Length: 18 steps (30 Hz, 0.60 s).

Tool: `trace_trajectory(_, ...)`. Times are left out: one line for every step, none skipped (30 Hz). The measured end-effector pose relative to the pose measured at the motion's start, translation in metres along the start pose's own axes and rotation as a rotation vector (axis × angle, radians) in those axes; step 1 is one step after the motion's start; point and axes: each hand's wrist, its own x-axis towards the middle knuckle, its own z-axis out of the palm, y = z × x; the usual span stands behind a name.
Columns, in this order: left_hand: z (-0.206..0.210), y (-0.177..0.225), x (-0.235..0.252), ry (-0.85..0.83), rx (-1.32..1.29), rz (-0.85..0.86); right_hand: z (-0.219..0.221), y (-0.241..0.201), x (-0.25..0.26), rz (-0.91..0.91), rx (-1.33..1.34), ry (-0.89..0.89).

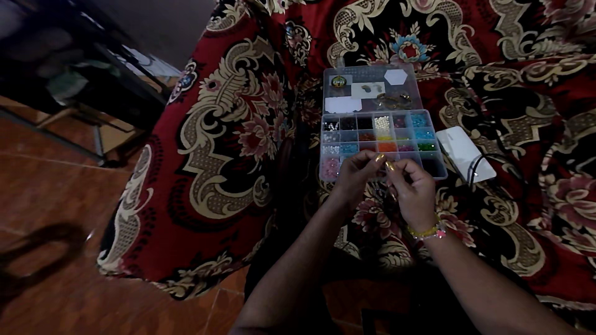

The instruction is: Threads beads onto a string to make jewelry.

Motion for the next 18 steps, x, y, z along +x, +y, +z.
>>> trace_trajectory(0.000, 0.000, 0.000, 0.015, 0.031, 0.023, 0.000, -0.001, 0.000, 0.008, 0.008, 0.003)
trace_trajectory(-0.001, -0.001, 0.000, 0.027, 0.053, 0.045, 0.000, -0.001, 0.000, 0.014, 0.009, 0.005)
trace_trajectory(-0.002, -0.003, 0.001, 0.034, 0.075, 0.073, 0.000, -0.001, 0.001, 0.014, 0.011, 0.008)
trace_trajectory(-0.003, -0.004, 0.001, 0.037, 0.098, 0.106, 0.000, 0.000, 0.000, 0.009, 0.011, 0.007)
trace_trajectory(-0.003, -0.004, 0.001, 0.040, 0.123, 0.137, 0.000, 0.001, 0.000, 0.005, 0.013, 0.004)
trace_trajectory(-0.004, -0.004, 0.001, 0.041, 0.146, 0.169, 0.000, 0.001, 0.000, 0.002, 0.015, 0.000)
trace_trajectory(-0.004, -0.004, 0.000, 0.041, 0.166, 0.196, -0.001, 0.001, 0.000, 0.004, 0.017, -0.005)
trace_trajectory(-0.005, -0.004, 0.000, 0.042, 0.183, 0.216, -0.001, 0.000, -0.001, 0.007, 0.020, -0.009)
trace_trajectory(-0.004, -0.003, 0.000, 0.044, 0.192, 0.224, -0.001, 0.000, -0.001, 0.009, 0.022, -0.012)
trace_trajectory(-0.004, -0.002, 0.000, 0.045, 0.192, 0.213, -0.001, 0.000, -0.001, 0.010, 0.026, -0.015)
trace_trajectory(-0.004, 0.000, 0.000, 0.043, 0.181, 0.185, -0.001, 0.000, -0.001, 0.007, 0.029, -0.018)
trace_trajectory(-0.004, 0.003, -0.001, 0.029, 0.157, 0.148, -0.001, 0.001, -0.001, 0.001, 0.031, -0.023)
trace_trajectory(-0.004, 0.005, -0.001, 0.007, 0.129, 0.101, -0.001, 0.001, -0.001, -0.004, 0.032, -0.029)
trace_trajectory(-0.005, 0.007, -0.001, -0.022, 0.106, 0.063, -0.001, 0.001, -0.001, -0.010, 0.031, -0.035)
trace_trajectory(-0.006, 0.010, -0.001, -0.045, 0.090, 0.032, -0.001, 0.002, -0.001, -0.017, 0.030, -0.038)
trace_trajectory(-0.008, 0.012, -0.001, -0.063, 0.079, 0.007, -0.001, 0.002, -0.001, -0.026, 0.024, -0.042)
trace_trajectory(-0.010, 0.013, -0.001, -0.082, 0.064, -0.009, -0.001, 0.003, 0.000, -0.038, 0.010, -0.045)
trace_trajectory(-0.012, 0.013, 0.000, -0.100, 0.052, -0.016, -0.001, 0.004, 0.000, -0.056, -0.010, -0.049)
